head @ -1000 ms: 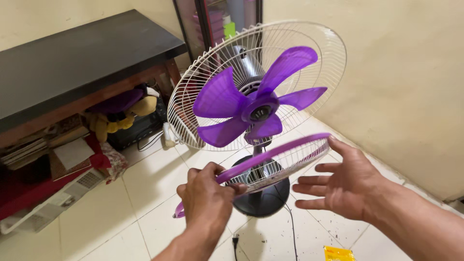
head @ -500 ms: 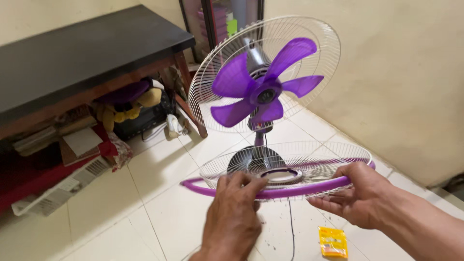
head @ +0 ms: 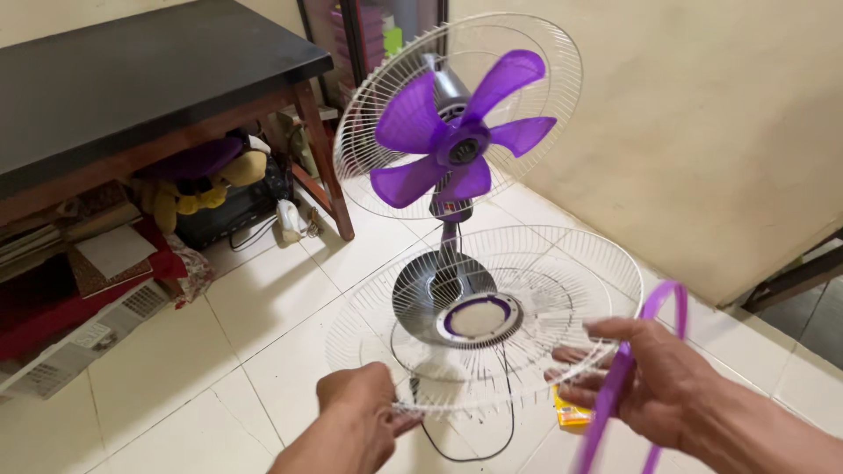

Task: The person disassembles a standing electric fan by removing the front grille, fan blades, and rear grille. They then reassemble the fan by reinstalling the rear grille, fan blades, and front grille in sequence.

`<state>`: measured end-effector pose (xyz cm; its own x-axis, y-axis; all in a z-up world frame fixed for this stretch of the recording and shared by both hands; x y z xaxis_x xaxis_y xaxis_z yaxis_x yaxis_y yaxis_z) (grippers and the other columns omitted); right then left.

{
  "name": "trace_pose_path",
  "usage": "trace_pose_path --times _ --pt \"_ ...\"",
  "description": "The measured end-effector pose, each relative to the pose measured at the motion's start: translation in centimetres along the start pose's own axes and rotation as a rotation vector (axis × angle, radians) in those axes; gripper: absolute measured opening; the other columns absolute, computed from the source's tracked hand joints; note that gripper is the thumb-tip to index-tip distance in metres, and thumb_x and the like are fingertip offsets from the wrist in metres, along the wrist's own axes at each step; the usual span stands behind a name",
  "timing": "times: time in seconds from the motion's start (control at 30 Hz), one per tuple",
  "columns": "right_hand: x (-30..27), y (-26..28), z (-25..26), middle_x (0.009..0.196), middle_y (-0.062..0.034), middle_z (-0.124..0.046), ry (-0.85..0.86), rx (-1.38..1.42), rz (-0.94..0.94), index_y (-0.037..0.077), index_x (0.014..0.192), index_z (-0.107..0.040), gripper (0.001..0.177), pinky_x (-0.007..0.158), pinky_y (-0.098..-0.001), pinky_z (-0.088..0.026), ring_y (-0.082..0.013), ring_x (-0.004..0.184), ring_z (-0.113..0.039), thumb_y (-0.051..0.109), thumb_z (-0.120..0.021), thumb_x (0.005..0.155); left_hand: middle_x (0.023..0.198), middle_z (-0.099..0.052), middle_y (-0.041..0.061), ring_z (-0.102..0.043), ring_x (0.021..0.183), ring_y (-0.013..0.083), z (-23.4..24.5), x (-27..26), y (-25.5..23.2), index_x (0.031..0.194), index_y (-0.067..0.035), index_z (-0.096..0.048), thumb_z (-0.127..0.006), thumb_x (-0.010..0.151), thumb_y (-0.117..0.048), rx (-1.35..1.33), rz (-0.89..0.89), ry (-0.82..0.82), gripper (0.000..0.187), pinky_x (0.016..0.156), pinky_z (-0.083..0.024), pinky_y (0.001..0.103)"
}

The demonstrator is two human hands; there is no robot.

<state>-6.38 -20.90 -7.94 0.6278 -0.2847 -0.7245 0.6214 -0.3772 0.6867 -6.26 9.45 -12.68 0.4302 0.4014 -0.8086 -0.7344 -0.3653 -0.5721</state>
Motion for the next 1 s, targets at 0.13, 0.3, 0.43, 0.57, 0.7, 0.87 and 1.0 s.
trace_pose_path --times 0.13,0.3,0.43,0.57,0.7,0.87,1.0 --pt "2.7 2.3 2.8 0.120 -0.0297 -0.066 -0.102 -0.149 0.047 0.002 0.143 -0.037 0.065 0.061 -0.0370 -0.047 -0.0335 0.087 -0.069 0.051 -0.054 0.103 0.086 -0.067 0.022 -0.068 0.054 0.0252 -0.3 -0.4 -0.2 0.101 0.021 -0.063 -0.052 0.095 0.005 -0.073 0.039 -0.089 0.021 0.054 -0.062 0.034" --pt "6.6 6.1 6.7 0.093 -0.0165 -0.066 -0.157 -0.248 0.272 -0.002 0.132 -0.057 0.045 0.050 -0.0362 -0.036 -0.0209 0.065 -0.046 0.035 -0.046 0.109 0.094 -0.065 0.021 -0.067 0.069 0.0289 -0.5 -0.9 -1.3 0.123 0.007 -0.052 -0.054 0.085 0.018 -0.125 -0.159 -0.190 0.040 0.059 -0.066 0.042" --pt "8.5 8.4 6.2 0.082 -0.0117 -0.063 0.000 -0.500 0.384 -0.004 0.113 -0.069 0.028 0.058 -0.0342 -0.042 -0.0190 0.064 -0.049 0.018 -0.054 0.102 0.107 -0.067 0.021 -0.070 0.082 0.0294 -2.6 -1.5 -0.6 0.141 -0.001 -0.047 -0.062 0.083 0.015 -0.191 -0.128 -0.256 0.063 0.065 -0.065 0.041" --pt "9.6 9.1 4.0 0.080 -0.0068 -0.066 0.101 -0.891 0.442 0.004 0.104 -0.071 0.026 0.071 -0.0326 -0.047 -0.0165 0.074 -0.054 0.024 -0.056 0.100 0.118 -0.063 0.019 -0.068 0.094 0.0301 -4.9 -1.5 -0.1 0.151 -0.011 -0.038 -0.067 0.082 0.011 -0.211 -0.084 -0.273 0.078 0.072 -0.065 0.043" --pt "11.3 9.3 2.8 0.088 -0.0138 -0.062 0.016 -1.314 0.561 0.013 0.109 -0.076 0.029 0.079 -0.0447 -0.048 -0.0268 0.085 -0.057 0.034 -0.057 0.104 0.114 -0.064 0.018 -0.066 0.096 0.0298 -5.4 0.4 0.1 0.145 -0.009 -0.043 -0.069 0.082 0.011 -0.204 -0.053 -0.231 0.071 0.076 -0.066 0.046" --pt "16.4 8.5 1.0 0.100 -0.0162 -0.056 -0.033 -1.575 0.922 0.018 0.107 -0.079 0.029 0.087 -0.0493 -0.048 -0.0348 0.099 -0.057 0.035 -0.058 0.096 0.107 -0.061 0.019 -0.063 0.093 0.0309 -6.5 7.2 -0.3 0.119 0.004 -0.058 -0.067 0.085 0.009 -0.190 -0.057 -0.101 0.035 0.075 -0.065 0.047" --pt "23.7 3.9 0.3 0.106 -0.0146 -0.055 -0.002 -1.606 0.830 0.019 0.111 -0.077 0.027 0.089 -0.0497 -0.048 -0.0327 0.102 -0.056 0.026 -0.054 0.100 0.102 -0.062 0.015 -0.064 0.089 0.0262 -7.8 15.2 2.8 0.116 -0.001 -0.059 -0.061 0.087 0.009 -0.206 -0.021 -0.033 0.031 0.074 -0.067 0.043"
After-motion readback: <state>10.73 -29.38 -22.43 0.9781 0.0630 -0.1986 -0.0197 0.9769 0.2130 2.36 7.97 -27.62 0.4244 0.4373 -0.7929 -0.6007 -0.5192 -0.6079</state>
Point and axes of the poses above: each hand's wrist, its own x-axis towards the middle knuckle, its own z-axis out of the back of the hand, y = z × x, the point moved 6 cm from there along x, towards the middle knuckle
